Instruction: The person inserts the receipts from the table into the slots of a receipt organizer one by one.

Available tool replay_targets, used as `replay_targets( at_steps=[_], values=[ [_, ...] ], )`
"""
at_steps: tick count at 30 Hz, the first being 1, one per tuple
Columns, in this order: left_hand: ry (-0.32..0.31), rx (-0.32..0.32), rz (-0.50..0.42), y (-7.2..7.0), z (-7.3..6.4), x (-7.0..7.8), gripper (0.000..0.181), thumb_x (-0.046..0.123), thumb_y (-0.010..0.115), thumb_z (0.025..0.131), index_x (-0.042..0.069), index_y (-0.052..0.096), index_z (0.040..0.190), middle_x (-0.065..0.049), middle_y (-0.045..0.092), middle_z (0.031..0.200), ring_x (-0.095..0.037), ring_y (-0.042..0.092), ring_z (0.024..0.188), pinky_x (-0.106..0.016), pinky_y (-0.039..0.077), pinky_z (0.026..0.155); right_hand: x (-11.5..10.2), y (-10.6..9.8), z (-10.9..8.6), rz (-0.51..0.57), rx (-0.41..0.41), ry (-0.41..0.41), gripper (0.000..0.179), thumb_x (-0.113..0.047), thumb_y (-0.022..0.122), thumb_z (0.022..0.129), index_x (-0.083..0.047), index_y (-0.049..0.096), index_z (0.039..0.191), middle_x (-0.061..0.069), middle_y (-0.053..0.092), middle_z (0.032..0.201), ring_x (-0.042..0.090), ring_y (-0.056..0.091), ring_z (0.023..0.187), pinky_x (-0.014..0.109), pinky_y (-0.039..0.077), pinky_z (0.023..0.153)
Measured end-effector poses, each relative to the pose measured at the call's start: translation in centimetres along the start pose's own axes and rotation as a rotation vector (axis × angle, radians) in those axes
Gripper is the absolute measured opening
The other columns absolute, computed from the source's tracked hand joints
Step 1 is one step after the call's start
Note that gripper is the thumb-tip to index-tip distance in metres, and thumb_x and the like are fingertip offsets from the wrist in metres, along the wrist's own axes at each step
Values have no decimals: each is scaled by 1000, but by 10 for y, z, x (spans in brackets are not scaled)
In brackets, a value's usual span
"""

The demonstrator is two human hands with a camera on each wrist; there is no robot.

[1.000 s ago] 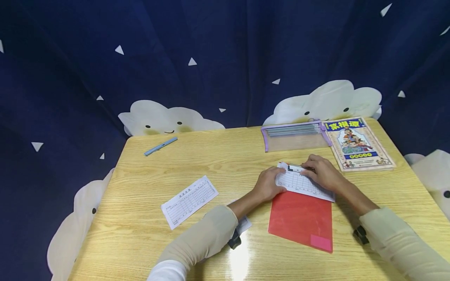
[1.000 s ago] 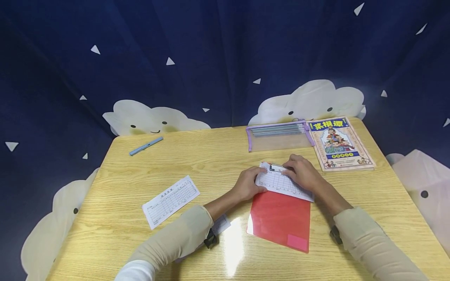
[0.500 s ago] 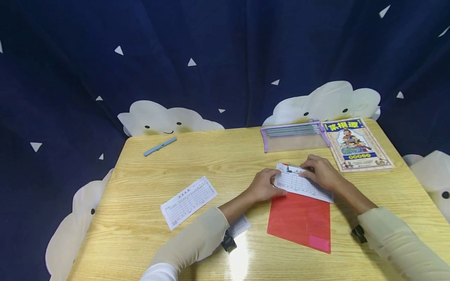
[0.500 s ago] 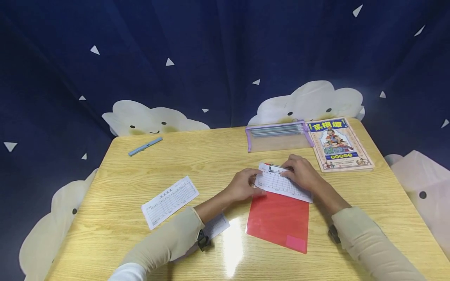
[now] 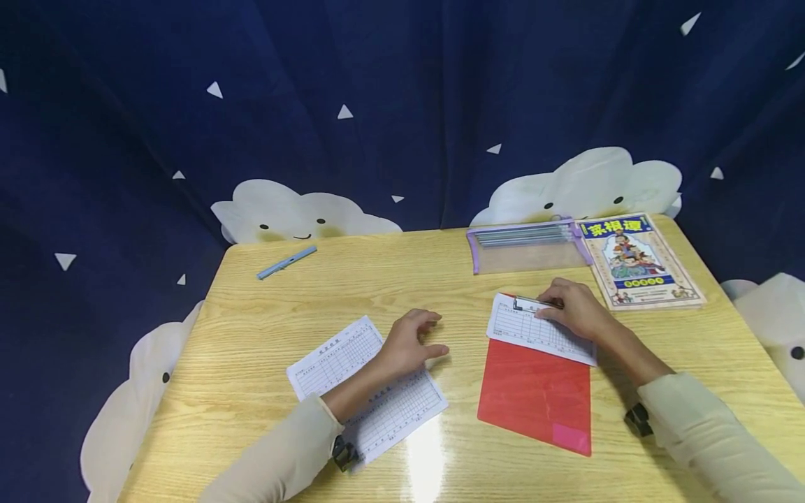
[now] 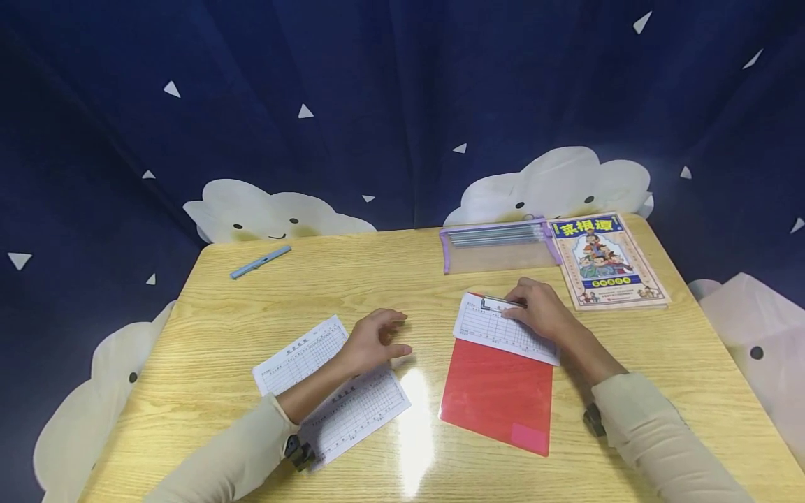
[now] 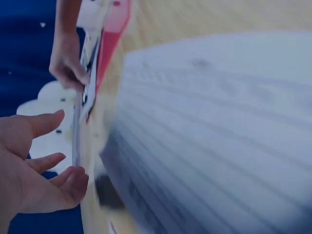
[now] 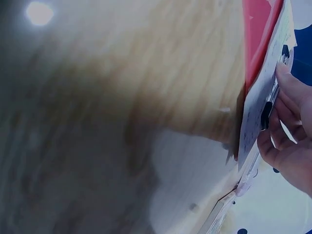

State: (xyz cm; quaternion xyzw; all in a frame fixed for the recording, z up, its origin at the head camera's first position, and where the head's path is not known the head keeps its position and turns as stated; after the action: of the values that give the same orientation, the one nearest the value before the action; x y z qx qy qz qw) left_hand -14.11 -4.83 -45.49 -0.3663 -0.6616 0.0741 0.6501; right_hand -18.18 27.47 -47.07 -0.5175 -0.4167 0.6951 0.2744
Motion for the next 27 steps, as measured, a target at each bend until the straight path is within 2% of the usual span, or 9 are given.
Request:
replay_targets(
  at_steps=[3,7,10,13,16,21,27],
  values=[
    [-42,52,6,-17,-15,-15,58,19,77,78,7,54,130,-12,56,129,-30,56,115,-44,47,97,0,0,0,8,-5,12,22,-13,80,74,-1,73,91,7,62,80,19,56,73,35,44,67],
    [-70,164,43,-42,-33,-32,56,18,78,77,6,56,127,-14,58,128,-33,55,116,-47,45,99,0,0,0,18,-15,25,23,-14,79,74,-1,73,92,7,63,81,19,56,74,34,43,67],
    [-72,252,97,-58,-44,-43,54,17,78,75,3,58,123,-16,57,127,-35,53,118,-49,43,101,0,0,0,14,-11,25,23,-14,79,74,-1,73,92,7,62,80,18,54,72,31,42,65],
    [-118,298,160,-71,-57,-52,55,17,79,74,1,57,123,-18,53,130,-39,48,121,-54,37,102,0,-1,0,12,-8,27,23,-13,80,74,-1,73,92,7,62,80,17,53,71,31,42,64],
    [-201,304,216,-79,-69,-61,59,20,79,74,1,55,124,-21,46,134,-41,41,122,-57,32,97,1,0,0,15,-14,33,23,-13,80,74,-1,72,92,8,63,81,18,54,73,32,43,66],
    [-332,319,260,-92,-85,-79,59,19,79,73,2,55,125,-27,39,136,-41,39,117,-54,33,89,0,1,1,21,-22,45,24,-14,80,74,0,73,93,8,62,82,19,54,73,30,42,64],
    [-425,304,262,-103,-103,-93,59,14,81,71,-1,55,122,-33,36,133,-45,37,114,-53,35,86,0,0,1,21,-29,54,25,-14,80,74,0,73,93,8,62,82,17,51,71,27,39,62]
  ],
)
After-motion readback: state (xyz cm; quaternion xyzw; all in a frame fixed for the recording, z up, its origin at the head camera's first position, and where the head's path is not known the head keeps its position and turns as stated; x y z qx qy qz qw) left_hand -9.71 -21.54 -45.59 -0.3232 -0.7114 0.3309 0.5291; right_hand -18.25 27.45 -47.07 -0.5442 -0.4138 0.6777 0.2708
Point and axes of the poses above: each hand's wrist, its own z-axis towards the middle knuckle, its own y-axis out of the palm, x = y × z, the point moved 2 cm from there along z, towards the middle knuckle
